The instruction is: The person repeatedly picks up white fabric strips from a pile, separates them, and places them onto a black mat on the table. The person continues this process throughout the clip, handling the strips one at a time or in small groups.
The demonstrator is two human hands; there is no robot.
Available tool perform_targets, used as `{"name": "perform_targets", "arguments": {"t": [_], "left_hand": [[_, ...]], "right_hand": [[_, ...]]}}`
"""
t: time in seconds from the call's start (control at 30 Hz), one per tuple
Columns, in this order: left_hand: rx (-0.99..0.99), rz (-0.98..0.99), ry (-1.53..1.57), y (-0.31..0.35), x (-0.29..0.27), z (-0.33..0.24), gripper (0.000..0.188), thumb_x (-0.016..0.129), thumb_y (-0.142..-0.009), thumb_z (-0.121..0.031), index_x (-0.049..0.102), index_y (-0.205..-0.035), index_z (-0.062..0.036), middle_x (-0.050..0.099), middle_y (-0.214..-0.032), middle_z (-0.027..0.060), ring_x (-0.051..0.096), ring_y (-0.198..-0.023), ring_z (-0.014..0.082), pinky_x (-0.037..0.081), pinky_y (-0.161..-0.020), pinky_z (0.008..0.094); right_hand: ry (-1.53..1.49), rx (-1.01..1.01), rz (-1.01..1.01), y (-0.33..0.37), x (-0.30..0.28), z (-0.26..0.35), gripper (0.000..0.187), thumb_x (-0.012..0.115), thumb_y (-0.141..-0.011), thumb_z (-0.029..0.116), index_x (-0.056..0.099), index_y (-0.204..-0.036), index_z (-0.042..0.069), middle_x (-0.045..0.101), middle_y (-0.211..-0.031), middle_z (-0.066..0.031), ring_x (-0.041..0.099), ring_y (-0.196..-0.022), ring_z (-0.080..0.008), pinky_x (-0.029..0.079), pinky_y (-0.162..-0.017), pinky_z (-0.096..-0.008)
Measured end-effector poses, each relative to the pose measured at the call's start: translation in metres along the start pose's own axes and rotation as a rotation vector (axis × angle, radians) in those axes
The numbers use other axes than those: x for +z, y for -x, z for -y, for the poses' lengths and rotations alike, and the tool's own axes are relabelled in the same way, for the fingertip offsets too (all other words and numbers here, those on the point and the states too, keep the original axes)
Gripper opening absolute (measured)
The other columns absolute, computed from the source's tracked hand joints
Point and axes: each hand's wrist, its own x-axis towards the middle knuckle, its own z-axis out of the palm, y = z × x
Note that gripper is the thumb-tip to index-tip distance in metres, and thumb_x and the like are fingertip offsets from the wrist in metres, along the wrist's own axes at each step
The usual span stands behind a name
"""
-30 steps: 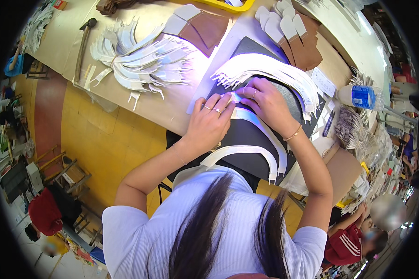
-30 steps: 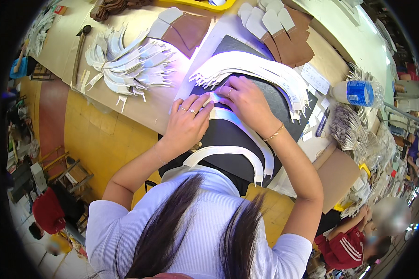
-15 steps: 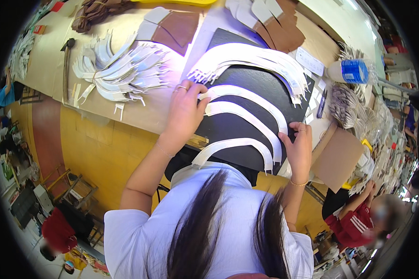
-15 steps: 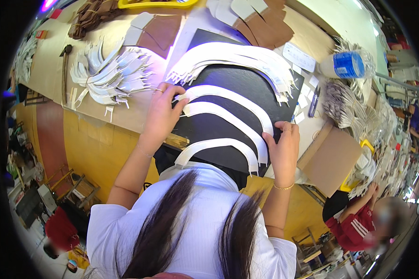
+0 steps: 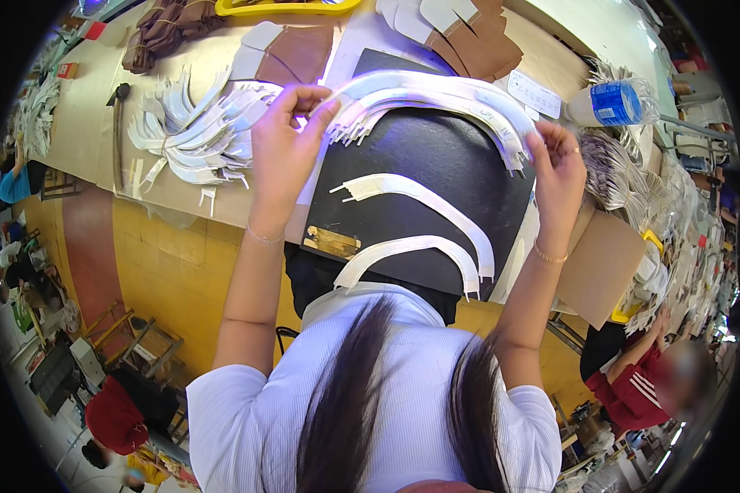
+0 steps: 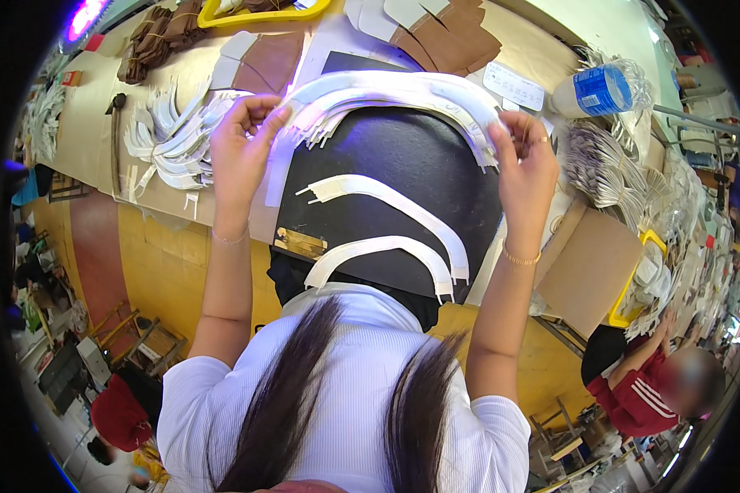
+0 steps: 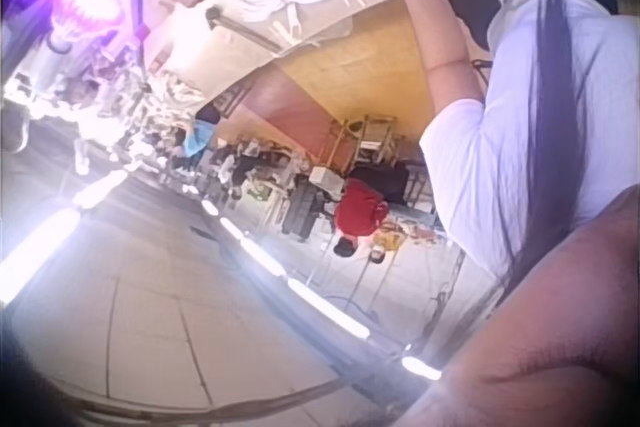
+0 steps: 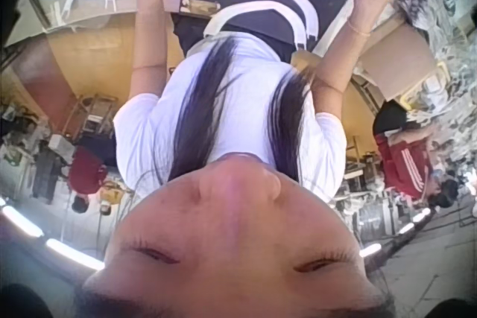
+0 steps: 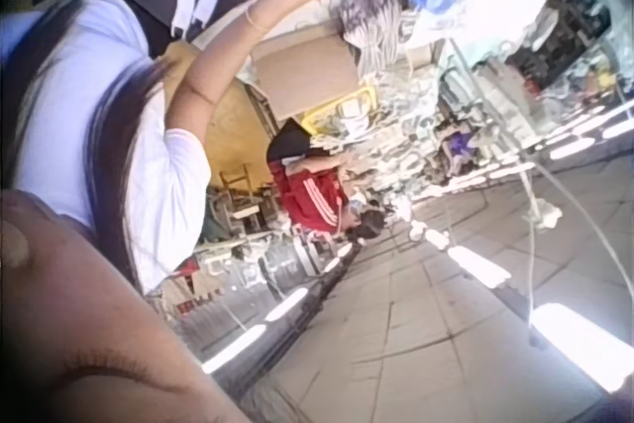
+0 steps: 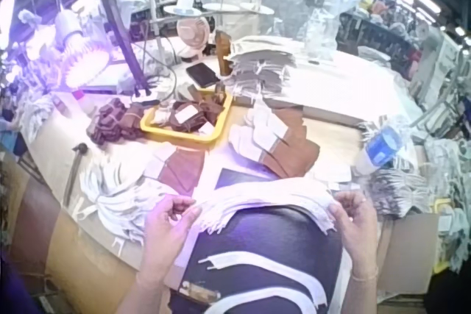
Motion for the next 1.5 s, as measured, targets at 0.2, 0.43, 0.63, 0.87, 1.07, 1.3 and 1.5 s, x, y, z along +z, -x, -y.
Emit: {"name": "perform_targets", "arguments": {"t": [0.2, 0.43, 0.63, 0.87, 1.07, 1.3, 1.5], "left_hand": [[-0.005, 0.131, -0.196, -0.014, 0.008, 0.032, 0.027, 0.075, -0.088, -0.022, 0.07, -0.106, -0.0026, 0.065, -0.088, 0.0067, 0.057, -0.08, 0.0162, 0.047, -0.073, 0.0298], [0.269, -0.033, -0.443, 0.022, 0.014, 0.013, 0.03, 0.077, -0.086, -0.019, 0.071, -0.111, -0.0052, 0.062, -0.11, 0.0127, 0.059, -0.101, 0.026, 0.047, -0.089, 0.037], [0.521, 0.453, -0.352, 0.095, 0.043, 0.002, 0.031, 0.076, -0.084, -0.012, 0.069, -0.114, -0.0054, 0.059, -0.123, 0.0143, 0.056, -0.115, 0.0324, 0.044, -0.097, 0.0422], [0.641, 0.579, -0.394, 0.115, 0.053, 0.005, 0.038, 0.074, -0.085, -0.016, 0.067, -0.121, -0.0049, 0.055, -0.139, 0.0144, 0.05, -0.13, 0.0349, 0.038, -0.105, 0.048], [0.716, 0.685, -0.458, 0.133, 0.079, -0.004, 0.041, 0.071, -0.089, -0.026, 0.065, -0.124, -0.0068, 0.053, -0.142, 0.0133, 0.046, -0.134, 0.0323, 0.034, -0.109, 0.0497], [0.681, 0.682, -0.553, 0.141, 0.085, 0.001, 0.04, 0.068, -0.091, -0.033, 0.063, -0.122, -0.0075, 0.052, -0.142, 0.0105, 0.04, -0.139, 0.0294, 0.028, -0.113, 0.0508], [0.697, 0.649, -0.593, 0.146, 0.088, 0.006, 0.048, 0.068, -0.09, -0.039, 0.061, -0.126, -0.0083, 0.053, -0.142, 0.0106, 0.04, -0.14, 0.0278, 0.029, -0.111, 0.0543]], "right_hand": [[0.376, -0.063, 0.035, -0.028, 0.002, -0.018, 0.031, 0.078, -0.085, 0.019, 0.069, -0.11, 0.005, 0.067, -0.093, -0.0074, 0.062, -0.079, -0.0155, 0.051, -0.072, -0.0303], [0.433, -0.019, -0.024, 0.021, -0.023, -0.004, 0.031, 0.078, -0.083, 0.02, 0.069, -0.108, 0.006, 0.061, -0.096, -0.0104, 0.059, -0.083, -0.0223, 0.049, -0.075, -0.0344], [0.448, 0.048, 0.216, 0.075, -0.053, -0.004, 0.02, 0.076, -0.086, 0.019, 0.071, -0.1, 0.006, 0.063, -0.094, -0.0065, 0.06, -0.081, -0.0171, 0.048, -0.072, -0.0303], [0.336, 0.012, 0.398, 0.097, -0.058, -0.013, 0.016, 0.073, -0.085, 0.01, 0.072, -0.099, 0.005, 0.064, -0.094, -0.009, 0.064, -0.089, -0.0256, 0.051, -0.081, -0.0353], [0.32, -0.313, 0.745, 0.067, -0.035, -0.018, 0.019, 0.074, -0.081, 0.01, 0.072, -0.099, 0.009, 0.061, -0.099, -0.0055, 0.057, -0.1, -0.0268, 0.047, -0.091, -0.0368], [0.448, -0.492, 0.925, 0.046, -0.022, -0.02, 0.016, 0.077, -0.076, 0.013, 0.067, -0.089, 0.01, 0.058, -0.094, -0.0037, 0.057, -0.098, -0.0259, 0.046, -0.09, -0.0388], [0.516, -0.507, 0.936, 0.048, -0.02, -0.018, 0.017, 0.078, -0.074, 0.012, 0.066, -0.086, 0.011, 0.057, -0.092, -0.0028, 0.056, -0.096, -0.0245, 0.046, -0.087, -0.0391]]}}
